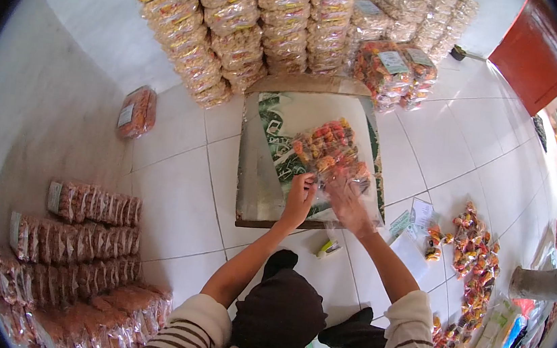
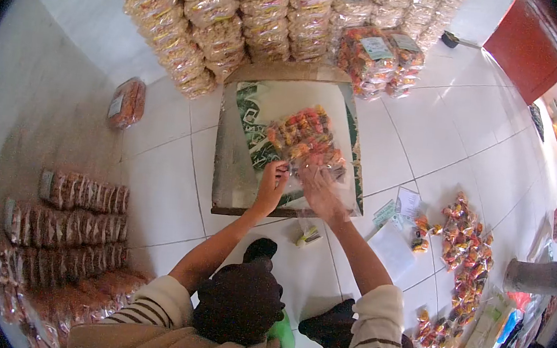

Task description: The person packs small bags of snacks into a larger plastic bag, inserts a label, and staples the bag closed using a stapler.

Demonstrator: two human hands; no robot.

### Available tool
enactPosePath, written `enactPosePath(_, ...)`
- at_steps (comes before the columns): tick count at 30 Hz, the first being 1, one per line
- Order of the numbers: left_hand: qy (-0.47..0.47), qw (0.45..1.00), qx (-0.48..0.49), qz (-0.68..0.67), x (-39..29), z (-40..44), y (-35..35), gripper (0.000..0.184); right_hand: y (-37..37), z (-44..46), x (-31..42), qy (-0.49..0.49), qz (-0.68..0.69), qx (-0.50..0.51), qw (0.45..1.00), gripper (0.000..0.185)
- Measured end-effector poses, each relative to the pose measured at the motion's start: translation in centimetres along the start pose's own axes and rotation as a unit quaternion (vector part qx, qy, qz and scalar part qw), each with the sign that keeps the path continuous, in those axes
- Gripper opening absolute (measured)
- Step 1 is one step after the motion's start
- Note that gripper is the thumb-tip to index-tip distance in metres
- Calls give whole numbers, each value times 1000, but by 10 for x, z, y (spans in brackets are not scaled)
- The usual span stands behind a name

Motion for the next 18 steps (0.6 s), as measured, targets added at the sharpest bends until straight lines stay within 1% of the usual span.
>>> enactPosePath(1,5,1000,-12,-10,3,-1,1,27,4,-7,7,27,-40,40,998,40)
enactPosePath(2,9,999,-25,-23,4,-2,0,27,11,-16,9,26,-51,38,998,40)
enactPosePath(3,4,999,-19,-31,-1,-6,0,27,17,-29,13,13,-7,34,999,39)
enactPosePath(4,12,999,-43,1,-4,-6,6,25,24,-42,16,1,34,26,999,38)
enactPosePath(5,17,997,-67,31,-9,-7,10,24,35,-57,19,-1,18,22,1000,38)
enactPosePath(6,5,998,-59,20,-19,-11,11,24,43,-76,26,20,17,53,998,35)
enactPosePath(7,-38,990,-111,75,-35,-14,20,21,56,-90,30,41,13,82,996,32)
enactPosePath(8,-80,975,-164,128,-53,-16,23,18,77,-103,28,34,-8,72,997,32)
enactPosePath(9,-98,977,-156,111,-71,-14,12,18,92,-119,32,78,-19,128,989,26)
enactPosePath(10,-110,988,-101,48,-89,-16,-4,15,108,-137,39,117,-28,185,975,22)
enactPosePath(11,-122,992,-41,-15,-109,-23,-21,12,128,-146,36,102,-47,177,978,22)
enactPosePath(12,-159,986,21,-38,-134,-24,-44,10,141,-156,16,-3,-71,248,966,22)
enactPosePath(13,-174,983,40,-52,-161,-27,-63,10,157,-177,-4,-111,-90,312,939,22)
enactPosePath(14,-195,968,153,-50,-188,-42,-91,10,182,-193,-17,-171,-111,220,954,22)
enactPosePath(15,-217,939,262,-47,-213,-58,-121,11,208,-212,-32,-226,-138,124,956,23)
enactPosePath(16,-230,930,281,-55,-233,-66,-144,11,238,-225,-42,-287,-125,43,949,22)
enactPosePath(17,-231,900,367,-45,-244,-84,-175,14,264,-239,-45,-345,-107,-38,932,21)
enactPosePath(18,-232,862,450,-30,-255,-106,-200,16,290,-251,-38,-436,-55,-111,891,21)
Point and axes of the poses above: each hand's wrist, its own z-axis towards the middle knuckle, its own y-axis out of the back of the hand, x = y × z, the point moved 7 cm from there along z, towards the middle knuckle, and after that the axes turned 10 degrees about -x, right-handed, at the moved point
